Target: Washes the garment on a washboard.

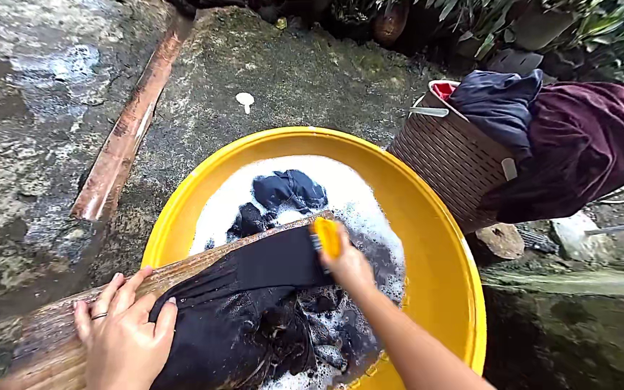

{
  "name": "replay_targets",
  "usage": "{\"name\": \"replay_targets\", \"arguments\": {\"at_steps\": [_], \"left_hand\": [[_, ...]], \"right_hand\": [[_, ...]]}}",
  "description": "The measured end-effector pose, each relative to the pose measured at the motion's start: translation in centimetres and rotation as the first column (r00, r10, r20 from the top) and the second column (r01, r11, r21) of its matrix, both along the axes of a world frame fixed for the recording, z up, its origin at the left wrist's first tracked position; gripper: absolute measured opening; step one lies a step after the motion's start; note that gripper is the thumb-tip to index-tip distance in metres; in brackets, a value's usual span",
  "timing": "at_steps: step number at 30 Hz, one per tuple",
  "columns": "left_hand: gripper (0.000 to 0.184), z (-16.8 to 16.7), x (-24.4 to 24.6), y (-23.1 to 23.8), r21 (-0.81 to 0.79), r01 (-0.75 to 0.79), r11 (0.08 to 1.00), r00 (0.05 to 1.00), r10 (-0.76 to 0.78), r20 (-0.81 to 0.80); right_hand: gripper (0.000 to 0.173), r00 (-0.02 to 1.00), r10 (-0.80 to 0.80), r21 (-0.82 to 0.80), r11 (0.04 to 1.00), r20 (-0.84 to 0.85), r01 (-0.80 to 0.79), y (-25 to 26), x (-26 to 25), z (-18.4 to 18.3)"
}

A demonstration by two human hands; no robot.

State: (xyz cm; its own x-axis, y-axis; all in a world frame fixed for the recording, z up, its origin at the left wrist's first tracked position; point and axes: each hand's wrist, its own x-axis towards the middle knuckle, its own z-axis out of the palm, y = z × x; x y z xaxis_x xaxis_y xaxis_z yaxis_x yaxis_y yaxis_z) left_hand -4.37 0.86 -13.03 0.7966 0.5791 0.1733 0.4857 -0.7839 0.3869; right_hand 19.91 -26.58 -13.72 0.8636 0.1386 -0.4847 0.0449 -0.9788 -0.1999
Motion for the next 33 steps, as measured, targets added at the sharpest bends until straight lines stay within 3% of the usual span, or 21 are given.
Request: {"name": "replay_targets", "arguments": {"at_steps": [2,3,6,8,11,12,15,18,23,25,27,30,32,33], "left_hand": [[0.049,0.0,0.2,0.1,-0.002,0.006,1.000,1.000,-0.006,0.014],[0.049,-0.1,0.2,0.1,-0.008,0.010,1.000,1.000,-0.010,0.019],[0.051,-0.5,-0.2,0.5,-0.026,0.040,0.999,0.997,-0.039,0.066],[0.046,-0.6,-0.4,0.6,-0.071,0.130,0.989,0.976,-0.115,0.184],[0.032,1.1,0.5,-0.6,-0.308,0.293,0.905,0.907,-0.161,0.390],[0.026,2.3,1.0,-1.3,-0.425,0.318,0.848,0.909,-0.145,0.391],[0.012,6.0,1.6,-1.7,-0.709,0.396,0.584,0.918,-0.230,0.324],[0.012,8.9,1.3,-1.3,-0.782,0.451,0.429,0.885,-0.325,0.332],[0.016,11.4,0.4,-0.4,-0.794,0.507,0.335,0.858,-0.279,0.430],[0.016,11.4,0.6,0.5,-0.803,0.464,0.373,0.886,-0.190,0.424],[0.018,9.9,1.6,2.0,-0.784,0.397,0.477,0.907,-0.075,0.414],[0.020,7.7,5.6,2.5,-0.535,0.160,0.829,0.959,-0.002,0.285],[0.047,5.6,6.7,3.1,-0.314,0.087,0.946,0.991,-0.049,0.128],[0.061,5.1,6.8,2.6,-0.233,0.129,0.964,0.991,-0.115,0.072]], "right_hand": [[0.079,0.982,-0.180,-0.046,0.982,0.053,0.182,-4.1,3.9,-1.2],[0.073,0.961,-0.273,0.009,0.962,0.046,0.272,-5.1,5.2,-1.2],[0.063,0.837,-0.518,0.380,0.749,-0.174,0.542,-5.0,5.9,-1.4],[0.065,0.807,-0.525,0.445,0.675,-0.272,0.589,-3.7,3.5,-2.0],[0.066,0.863,-0.497,0.404,0.774,-0.092,0.489,-2.8,0.9,-2.6],[0.064,0.873,-0.486,0.406,0.790,-0.043,0.460,-3.0,0.5,-2.6],[0.059,0.870,-0.490,0.495,0.768,0.044,0.407,-4.5,0.4,-2.4],[0.060,0.827,-0.508,0.639,0.724,0.241,0.258,-5.1,0.9,0.3],[0.061,0.746,-0.513,0.700,0.709,0.424,0.090,-6.6,4.5,6.4],[0.059,0.704,-0.494,0.697,0.717,0.510,-0.001,-5.9,6.7,7.5],[0.060,0.703,-0.456,0.715,0.691,0.545,-0.106,-4.6,8.7,7.8],[0.062,0.764,-0.382,0.681,0.726,0.520,-0.100,-2.4,11.1,6.7],[0.063,0.797,-0.387,0.630,0.776,0.464,0.010,-2.6,11.0,5.4],[0.064,0.786,-0.434,0.609,0.788,0.440,0.094,-3.2,10.4,4.5]]}}
